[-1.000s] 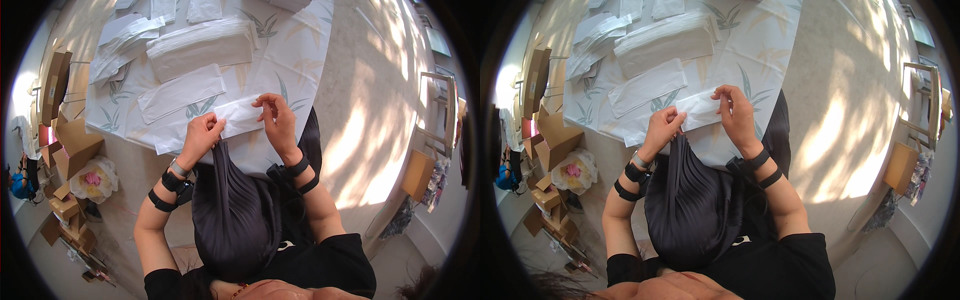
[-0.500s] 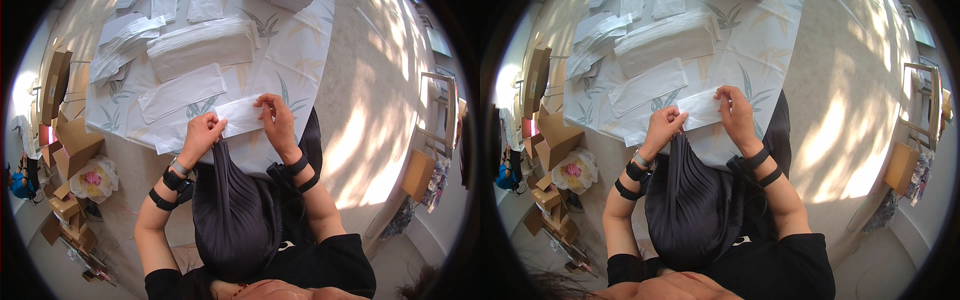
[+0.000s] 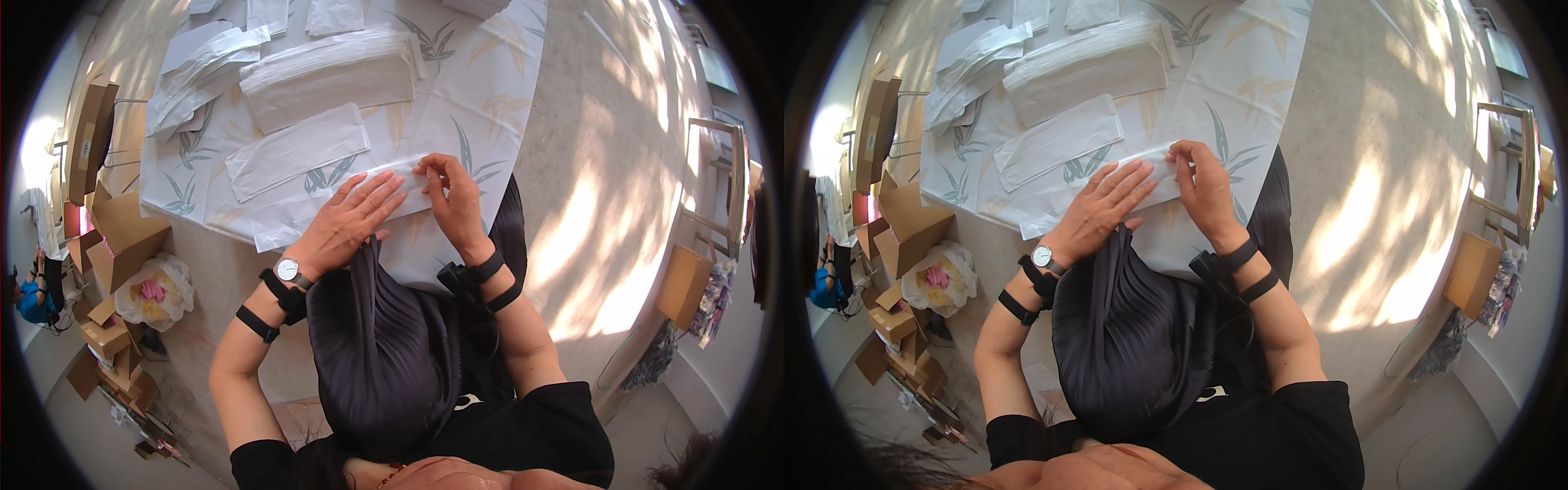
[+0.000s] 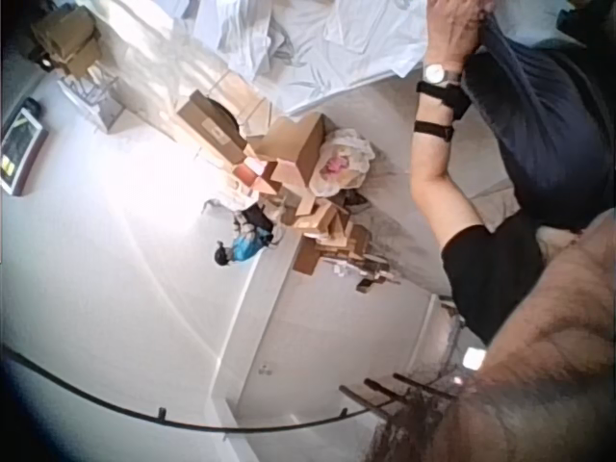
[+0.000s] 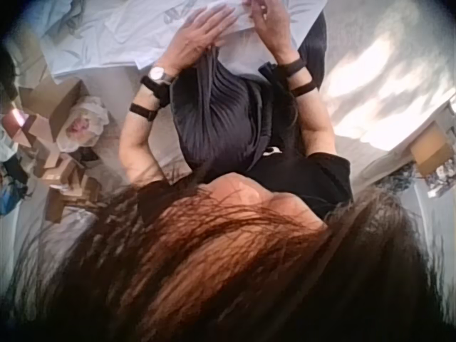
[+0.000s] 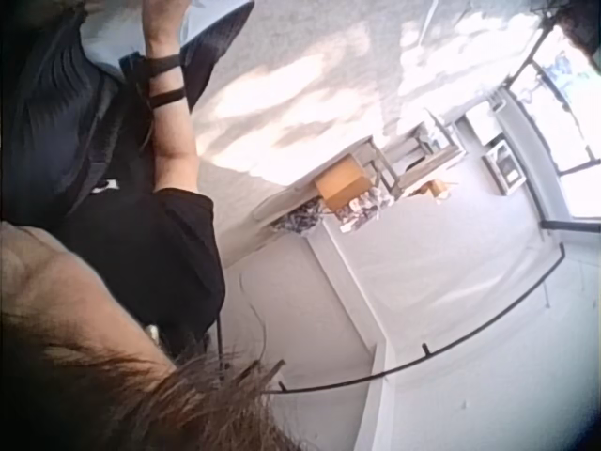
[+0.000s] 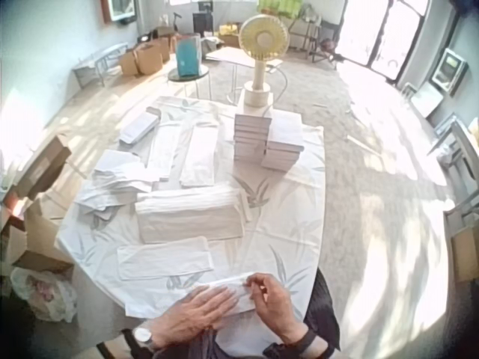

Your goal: Folding white paper or fabric strips into small rectangles on a table.

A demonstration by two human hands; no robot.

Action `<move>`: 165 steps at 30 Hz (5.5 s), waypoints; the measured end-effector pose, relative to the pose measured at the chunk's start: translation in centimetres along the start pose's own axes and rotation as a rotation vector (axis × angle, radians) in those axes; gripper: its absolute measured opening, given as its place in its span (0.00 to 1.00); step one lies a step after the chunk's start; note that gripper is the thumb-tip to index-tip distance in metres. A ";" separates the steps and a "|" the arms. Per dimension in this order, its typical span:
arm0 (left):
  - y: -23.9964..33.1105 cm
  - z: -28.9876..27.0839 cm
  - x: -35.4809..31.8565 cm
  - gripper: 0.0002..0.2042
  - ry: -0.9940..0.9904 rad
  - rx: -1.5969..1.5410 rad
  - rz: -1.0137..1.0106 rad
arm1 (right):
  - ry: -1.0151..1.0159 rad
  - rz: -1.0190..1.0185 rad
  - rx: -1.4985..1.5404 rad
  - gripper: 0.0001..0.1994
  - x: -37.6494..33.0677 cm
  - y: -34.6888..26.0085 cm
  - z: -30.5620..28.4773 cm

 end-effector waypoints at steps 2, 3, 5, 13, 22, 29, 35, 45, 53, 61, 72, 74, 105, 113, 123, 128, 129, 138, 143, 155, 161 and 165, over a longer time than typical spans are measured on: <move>0.1 1.1 0.0 0.39 -0.102 0.008 0.016 | 0.002 -0.012 -0.010 0.07 0.0 0.1 0.0; -0.1 1.5 -0.2 0.40 -0.113 0.010 0.020 | 0.000 -0.014 -0.012 0.07 0.0 0.1 0.0; -0.4 2.1 -0.5 0.40 -0.140 0.021 0.020 | -0.005 -0.018 -0.017 0.07 0.0 0.1 0.1; -1.2 2.2 -0.8 0.38 -0.184 0.015 0.039 | -0.037 -0.002 -0.044 0.09 -0.3 1.3 0.3; -5.5 -3.7 -14.1 0.27 0.734 0.104 -0.696 | -0.145 -0.394 -0.272 0.19 -2.9 -4.9 2.3; -6.7 -1.6 -20.9 0.28 0.871 -0.005 -1.017 | -0.418 -0.482 -0.701 0.37 -6.0 -3.1 8.2; -6.9 -1.4 -20.6 0.26 0.994 -0.319 -1.141 | -0.446 -0.467 -0.818 0.41 -6.4 -2.9 9.0; -8.2 -0.3 -22.9 0.10 1.249 -0.777 -1.014 | -0.448 -0.488 -0.788 0.42 -6.3 -2.9 9.1; -4.0 -7.8 -15.4 0.07 1.144 -0.989 -0.767 | -0.249 -0.484 -0.532 0.30 -3.7 -7.5 6.6; -0.3 -10.4 -4.6 0.16 0.808 -0.973 -0.295 | -0.341 0.012 0.311 0.28 1.0 -13.8 5.2; -2.5 -5.4 -9.6 0.53 0.782 -0.252 -0.412 | -0.049 0.065 0.236 0.09 2.0 -10.9 -0.5; -2.9 -2.8 -10.5 0.52 0.772 -0.193 -0.428 | -0.032 0.099 0.216 0.10 1.7 -10.7 -2.0; -2.6 0.6 -6.6 0.30 0.652 -0.026 -0.323 | 0.008 0.198 0.392 0.12 0.3 -7.6 -5.8; -2.7 0.8 -6.7 0.29 0.675 -0.002 -0.310 | -0.156 0.116 0.478 0.10 1.1 -13.4 -2.0; -3.6 1.5 -7.4 0.30 0.728 -0.134 -0.339 | -0.324 0.021 0.586 0.12 1.0 -18.6 0.7; -4.0 2.2 -8.9 0.23 0.835 -0.118 -0.321 | -0.208 0.114 0.492 0.12 0.7 -15.0 -2.2; -3.7 1.7 -8.8 0.22 0.864 -0.129 -0.330 | -0.157 0.119 0.485 0.11 0.6 -13.6 -3.0; -3.5 1.5 -9.0 0.17 0.867 -0.150 -0.306 | 0.027 0.252 0.380 0.13 -0.4 -3.7 -8.0; -2.4 0.8 -8.8 0.19 0.854 -0.054 -0.251 | 0.050 0.284 0.268 0.14 -0.3 0.1 -8.5; -2.2 1.8 -8.5 0.21 0.771 -0.030 -0.314 | 0.083 0.310 0.121 0.11 -0.3 6.2 -8.2; -2.1 1.8 -8.2 0.21 0.750 -0.006 -0.303 | 0.076 0.338 0.090 0.11 -0.2 7.1 -8.4; -2.0 1.6 -8.0 0.22 0.746 0.004 -0.296 | 0.114 0.294 -0.054 0.13 -0.1 7.0 -8.8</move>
Point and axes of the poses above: each hand's wrist, its own x-axis towards the middle knuckle, its own z-axis out of the palm, y = z × x, the point moved 8 cm from there along x, towards the middle knuckle, and after that the axes turned 8 degrees about -x, right-handed, at the moved point
